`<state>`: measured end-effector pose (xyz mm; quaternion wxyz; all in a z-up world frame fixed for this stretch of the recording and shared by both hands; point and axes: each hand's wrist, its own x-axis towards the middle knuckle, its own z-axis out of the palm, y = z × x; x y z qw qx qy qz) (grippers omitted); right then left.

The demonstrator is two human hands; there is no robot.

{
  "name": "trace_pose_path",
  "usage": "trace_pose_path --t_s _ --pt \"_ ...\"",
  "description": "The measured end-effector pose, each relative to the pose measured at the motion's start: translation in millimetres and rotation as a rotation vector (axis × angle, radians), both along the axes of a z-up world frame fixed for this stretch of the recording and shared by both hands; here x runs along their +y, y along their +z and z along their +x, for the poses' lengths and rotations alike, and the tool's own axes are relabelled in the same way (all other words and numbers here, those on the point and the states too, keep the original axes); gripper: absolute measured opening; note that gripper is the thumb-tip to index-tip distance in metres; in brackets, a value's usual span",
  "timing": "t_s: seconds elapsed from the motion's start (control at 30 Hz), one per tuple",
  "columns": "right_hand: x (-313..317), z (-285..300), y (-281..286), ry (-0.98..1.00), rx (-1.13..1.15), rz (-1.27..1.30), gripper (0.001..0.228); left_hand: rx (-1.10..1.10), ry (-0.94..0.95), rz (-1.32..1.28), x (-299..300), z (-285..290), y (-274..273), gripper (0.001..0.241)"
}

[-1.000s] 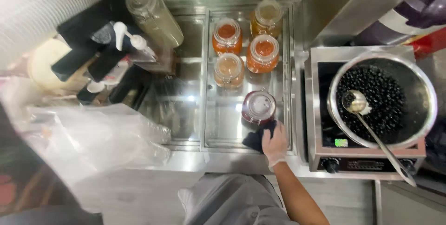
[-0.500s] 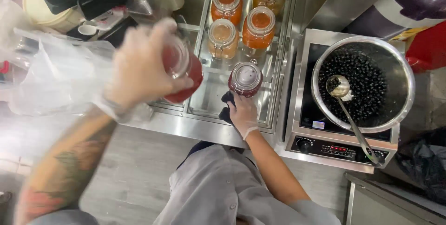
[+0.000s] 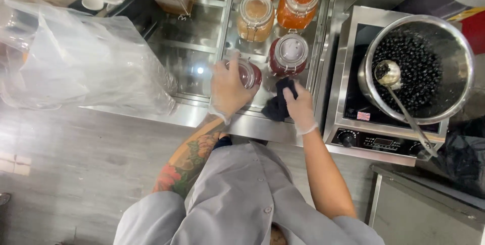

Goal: Wiping down ingredient jars with a cloth while wearing gloves.

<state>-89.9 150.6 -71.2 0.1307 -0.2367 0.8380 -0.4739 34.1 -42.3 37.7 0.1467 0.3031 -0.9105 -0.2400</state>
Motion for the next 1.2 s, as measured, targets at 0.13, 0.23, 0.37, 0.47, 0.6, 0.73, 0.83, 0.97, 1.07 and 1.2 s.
trace_pose_path --t_s 0.13,0.23,0.37,0.47,0.6,0.73,0.83,0.97,1.07,1.2 --pt "-10 29 42 -0.068 -0.2 -0.073 0.028 0.127 -0.031 -0.064 -1 2 -11 0.103" --pt "-26 39 66 -0.086 -0.115 -0.18 0.028 0.17 -0.056 -0.077 -7 -1 -17 0.102" --pt "-46 52 83 -0.008 0.15 -0.114 0.027 0.153 -0.04 -0.043 -8 6 -24 0.102" --pt "-61 56 90 0.025 0.211 -0.133 0.03 0.059 -0.069 0.01 -9 4 -38 0.103" --pt "-77 62 99 -0.01 0.173 -0.096 0.03 0.068 -0.052 -0.008 -5 7 -53 0.102" --pt "-85 68 100 0.016 0.232 0.011 0.038 0.171 -0.078 0.09 -20 21 -48 0.109" --pt "-101 87 115 0.155 0.399 0.174 0.044 0.272 -0.16 0.302 -39 37 -59 0.113" --pt "-137 97 113 0.433 0.63 0.478 0.054 0.471 -0.327 0.392 -44 51 -112 0.097" --pt "-156 64 91 0.394 0.528 0.511 0.049 0.426 -0.218 0.699 -51 44 -87 0.094" --pt "-129 40 56 0.107 0.161 0.263 0.045 0.327 -0.247 0.475 -51 41 -86 0.1"
